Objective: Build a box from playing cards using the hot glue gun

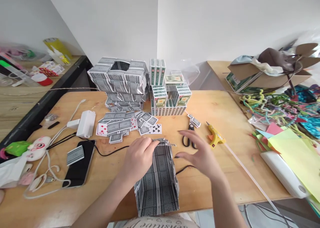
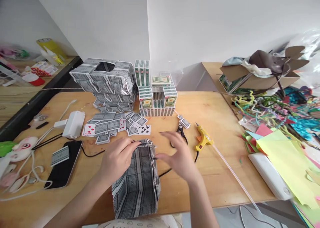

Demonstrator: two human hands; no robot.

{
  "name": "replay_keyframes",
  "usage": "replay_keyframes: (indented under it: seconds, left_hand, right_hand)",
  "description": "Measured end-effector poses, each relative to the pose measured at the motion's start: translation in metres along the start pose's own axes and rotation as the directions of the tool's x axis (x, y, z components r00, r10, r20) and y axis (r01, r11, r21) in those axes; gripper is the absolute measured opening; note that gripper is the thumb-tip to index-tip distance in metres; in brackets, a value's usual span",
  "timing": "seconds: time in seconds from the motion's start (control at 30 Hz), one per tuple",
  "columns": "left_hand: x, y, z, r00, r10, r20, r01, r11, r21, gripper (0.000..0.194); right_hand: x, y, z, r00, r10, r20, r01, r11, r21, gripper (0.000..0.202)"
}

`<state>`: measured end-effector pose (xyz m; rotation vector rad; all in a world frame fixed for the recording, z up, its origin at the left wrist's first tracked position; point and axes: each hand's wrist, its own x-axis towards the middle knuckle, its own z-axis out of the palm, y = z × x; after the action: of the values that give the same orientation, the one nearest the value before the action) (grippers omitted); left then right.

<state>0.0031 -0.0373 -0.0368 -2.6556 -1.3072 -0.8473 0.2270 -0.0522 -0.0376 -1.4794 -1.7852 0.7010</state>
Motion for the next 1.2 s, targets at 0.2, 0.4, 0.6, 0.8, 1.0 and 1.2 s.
replay_keyframes:
  seconds: [0.2, 0.4, 0.6, 0.8, 1.0, 1.2]
  left_hand:
    - [0.004, 0.007, -0.002, 1.000, 0.021, 0.023, -0.023, 0.994, 0.106, 0.020]
    - [0.007, 0.013, 0.000, 1.000, 0.022, 0.020, -0.025, 0.986, 0.165, 0.023]
    - [0.007, 0.011, 0.001, 0.998, 0.024, 0.063, -0.032, 0.992, 0.121, 0.021]
    - [0.007, 0.004, -0.004, 0.990, -0.057, 0.128, 0.054, 0.998, 0.020, 0.013]
    - [0.007, 0.003, 0.000, 0.994, -0.065, 0.086, 0.066, 0.998, -0.006, 0.015]
    - [0.010, 0.005, 0.003, 0.998, -0.051, 0.046, 0.051, 0.999, 0.008, 0.019]
  right_hand:
    - [0.014, -0.032, 0.041, 0.965, -0.262, -0.018, 0.257, 0.959, -0.121, 0.022]
    - [0.013, -0.026, 0.052, 0.950, -0.307, -0.058, 0.275, 0.909, -0.315, 0.020]
    - [0.012, -0.024, 0.051, 0.939, -0.340, -0.050, 0.304, 0.890, -0.339, 0.022]
    - [0.015, -0.023, 0.047, 0.933, -0.359, -0.033, 0.329, 0.885, -0.330, 0.019]
    - [0.013, -0.025, 0.049, 0.932, -0.358, -0.063, 0.317, 0.885, -0.342, 0.019]
    - [0.010, -0.027, 0.054, 0.940, -0.326, -0.104, 0.276, 0.902, -0.333, 0.019]
